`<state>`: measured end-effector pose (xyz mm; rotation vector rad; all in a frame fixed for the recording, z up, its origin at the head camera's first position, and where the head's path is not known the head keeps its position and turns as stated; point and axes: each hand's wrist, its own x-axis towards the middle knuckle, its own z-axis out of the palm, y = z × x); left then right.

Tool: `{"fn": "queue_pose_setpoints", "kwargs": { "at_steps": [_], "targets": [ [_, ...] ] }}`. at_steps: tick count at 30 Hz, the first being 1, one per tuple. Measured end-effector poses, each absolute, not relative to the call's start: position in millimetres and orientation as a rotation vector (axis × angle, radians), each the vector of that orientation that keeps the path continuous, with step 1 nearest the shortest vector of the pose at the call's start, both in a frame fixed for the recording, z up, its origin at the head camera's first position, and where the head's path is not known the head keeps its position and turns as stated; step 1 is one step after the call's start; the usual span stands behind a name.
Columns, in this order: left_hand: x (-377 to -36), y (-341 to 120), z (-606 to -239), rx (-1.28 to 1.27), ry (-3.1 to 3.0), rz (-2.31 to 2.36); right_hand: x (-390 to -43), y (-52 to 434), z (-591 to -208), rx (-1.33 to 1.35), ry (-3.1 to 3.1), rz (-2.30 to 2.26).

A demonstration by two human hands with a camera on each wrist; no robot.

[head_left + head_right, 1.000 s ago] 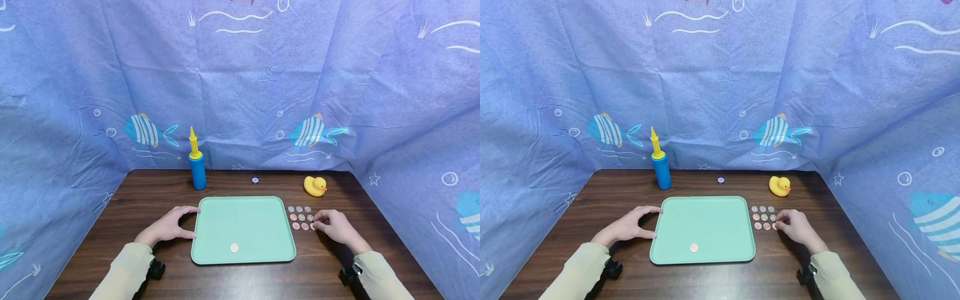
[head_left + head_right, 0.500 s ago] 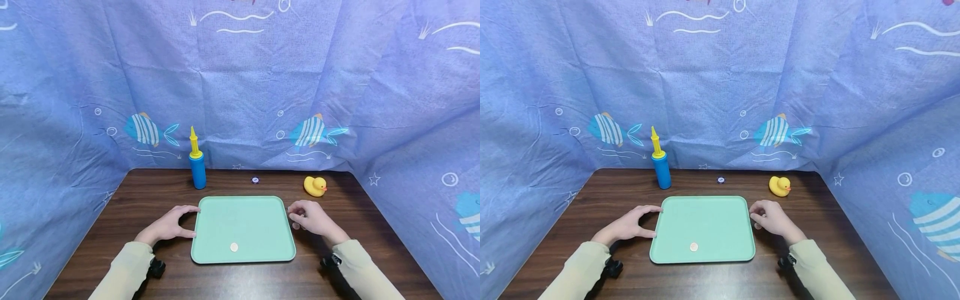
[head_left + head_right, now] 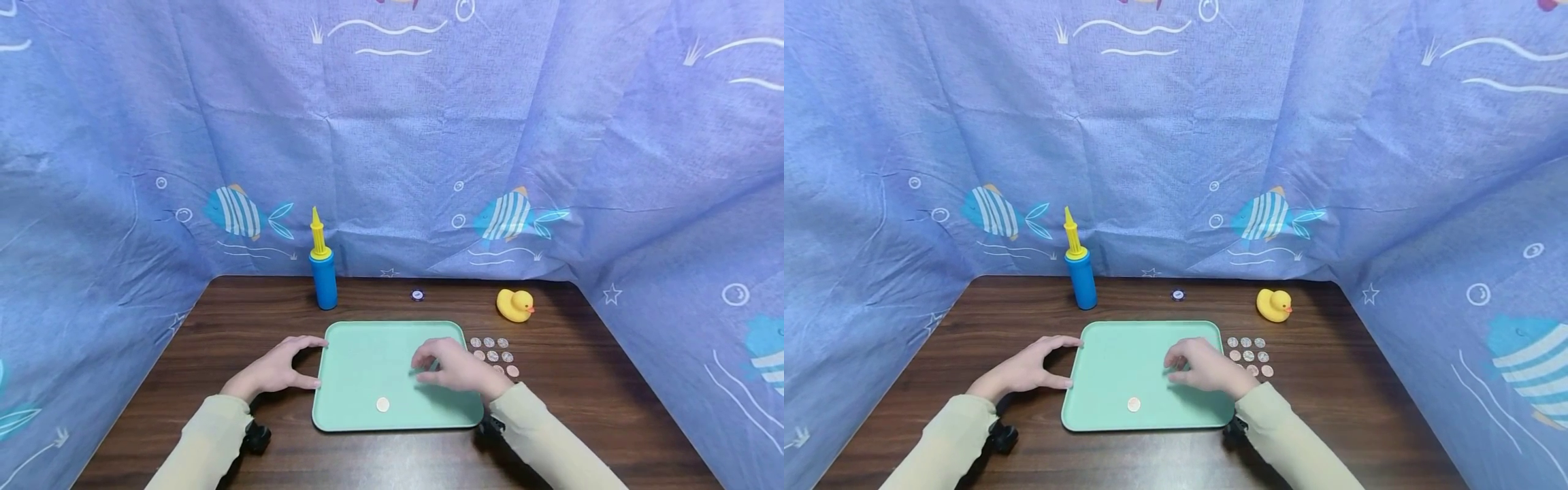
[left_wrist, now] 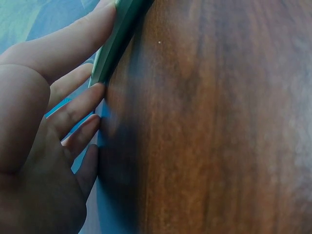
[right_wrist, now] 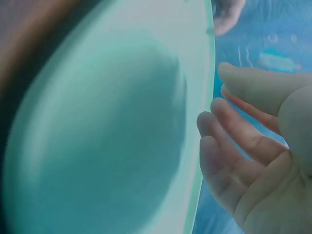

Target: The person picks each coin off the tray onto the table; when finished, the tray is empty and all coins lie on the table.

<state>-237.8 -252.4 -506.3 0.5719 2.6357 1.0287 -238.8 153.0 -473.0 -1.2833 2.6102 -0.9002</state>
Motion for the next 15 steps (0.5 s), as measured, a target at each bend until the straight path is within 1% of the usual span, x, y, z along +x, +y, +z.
{"fn": "queue_pose_setpoints", "kwargs": {
  "at_steps": [15],
  "targets": [
    [-237.0,-252.5,-504.4,0.537,2.627,1.040,-222.5,98.8,-479.0,-1.460,2.458,-0.588]
  ]
}}
